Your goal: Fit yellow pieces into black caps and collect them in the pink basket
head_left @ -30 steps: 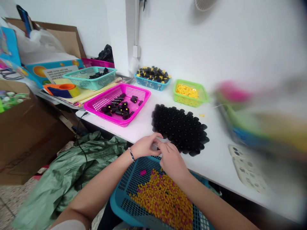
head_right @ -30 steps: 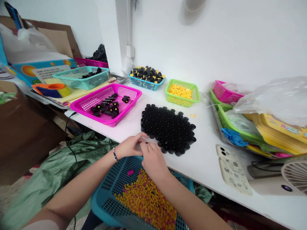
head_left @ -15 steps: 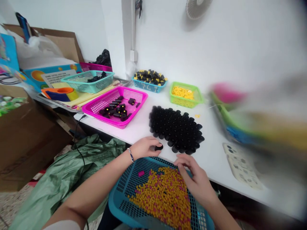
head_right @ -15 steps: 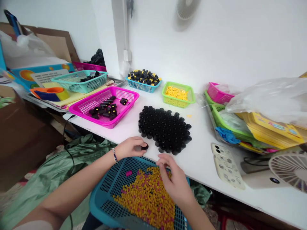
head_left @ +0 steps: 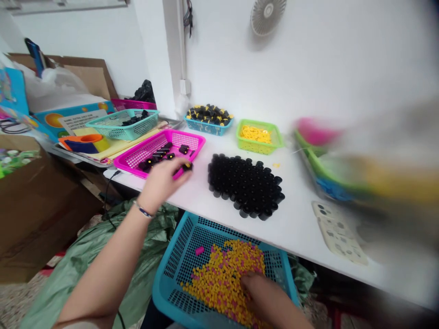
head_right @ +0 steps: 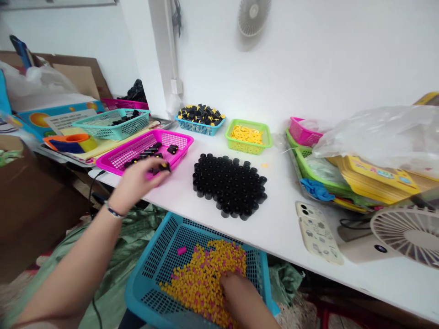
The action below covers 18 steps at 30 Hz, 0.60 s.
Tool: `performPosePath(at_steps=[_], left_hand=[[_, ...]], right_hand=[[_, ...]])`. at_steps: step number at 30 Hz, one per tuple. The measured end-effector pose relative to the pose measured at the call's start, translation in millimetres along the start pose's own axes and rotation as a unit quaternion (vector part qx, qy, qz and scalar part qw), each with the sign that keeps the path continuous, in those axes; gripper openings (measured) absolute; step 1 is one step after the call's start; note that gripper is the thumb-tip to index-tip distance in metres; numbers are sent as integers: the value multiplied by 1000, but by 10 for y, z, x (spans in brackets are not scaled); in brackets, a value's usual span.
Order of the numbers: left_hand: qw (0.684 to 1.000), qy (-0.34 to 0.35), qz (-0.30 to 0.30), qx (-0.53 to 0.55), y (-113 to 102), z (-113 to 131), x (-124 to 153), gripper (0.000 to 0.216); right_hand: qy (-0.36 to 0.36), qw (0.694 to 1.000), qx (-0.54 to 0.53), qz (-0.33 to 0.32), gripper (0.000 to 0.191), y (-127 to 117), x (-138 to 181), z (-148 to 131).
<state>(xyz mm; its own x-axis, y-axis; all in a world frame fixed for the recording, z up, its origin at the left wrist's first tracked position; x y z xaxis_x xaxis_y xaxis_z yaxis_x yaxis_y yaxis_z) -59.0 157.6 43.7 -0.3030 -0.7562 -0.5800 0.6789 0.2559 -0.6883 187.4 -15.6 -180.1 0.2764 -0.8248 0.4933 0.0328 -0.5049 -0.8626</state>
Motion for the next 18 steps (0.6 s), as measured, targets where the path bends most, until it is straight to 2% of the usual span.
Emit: performPosePath(at_steps=[2, 3, 5, 6, 8, 10, 11, 14, 16, 18], left_hand=[[995, -10, 83, -51, -339, -100, -105, 54], [992, -8, 108, -68, -421, -106, -130, 58], [991, 11, 112, -66, -370, -15, -128, 50], [995, 23, 90, -44, -240, 75, -104, 41], [998, 55, 2, 30, 184, 320, -11, 24], [982, 85, -126, 111, 722, 600, 142, 22], [973, 92, -168, 128, 957, 714, 218, 23], [968, 80, -208, 119, 1451, 876, 346, 30], [970, 69, -209, 104, 1623, 891, 359, 34], [972, 65, -204, 95, 1691, 887, 343, 32]], right_hand=[[17, 1000, 4, 0, 30, 17, -5, -2], [29, 1000, 2, -8, 29, 21, -6, 0], [52, 998, -6, -29, 27, 35, -5, 7], [62, 997, -9, -39, 26, 44, -5, 11], [76, 996, -10, -46, 26, 57, -9, 19], [82, 995, -16, -45, 26, 77, -16, 27], [86, 995, -21, -54, 26, 103, -17, 37], [103, 989, -39, -96, 26, 210, -4, 84], [113, 987, -41, -103, 31, 254, 8, 121], [115, 988, -47, -92, 33, 272, 12, 144]])
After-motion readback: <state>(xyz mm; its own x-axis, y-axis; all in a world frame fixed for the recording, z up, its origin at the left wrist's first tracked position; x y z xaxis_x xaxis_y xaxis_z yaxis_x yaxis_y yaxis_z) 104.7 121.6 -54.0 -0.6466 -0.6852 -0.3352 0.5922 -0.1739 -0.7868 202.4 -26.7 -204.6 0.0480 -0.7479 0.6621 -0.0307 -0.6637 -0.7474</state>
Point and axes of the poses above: each hand's wrist, its own x-axis away from the middle knuckle, its own y-axis out of the palm, z = x × y, the point moved 7 cm from there along -x, towards the middle knuckle, and after that the axes turned 8 degrees about x, right-handed, at the moved point
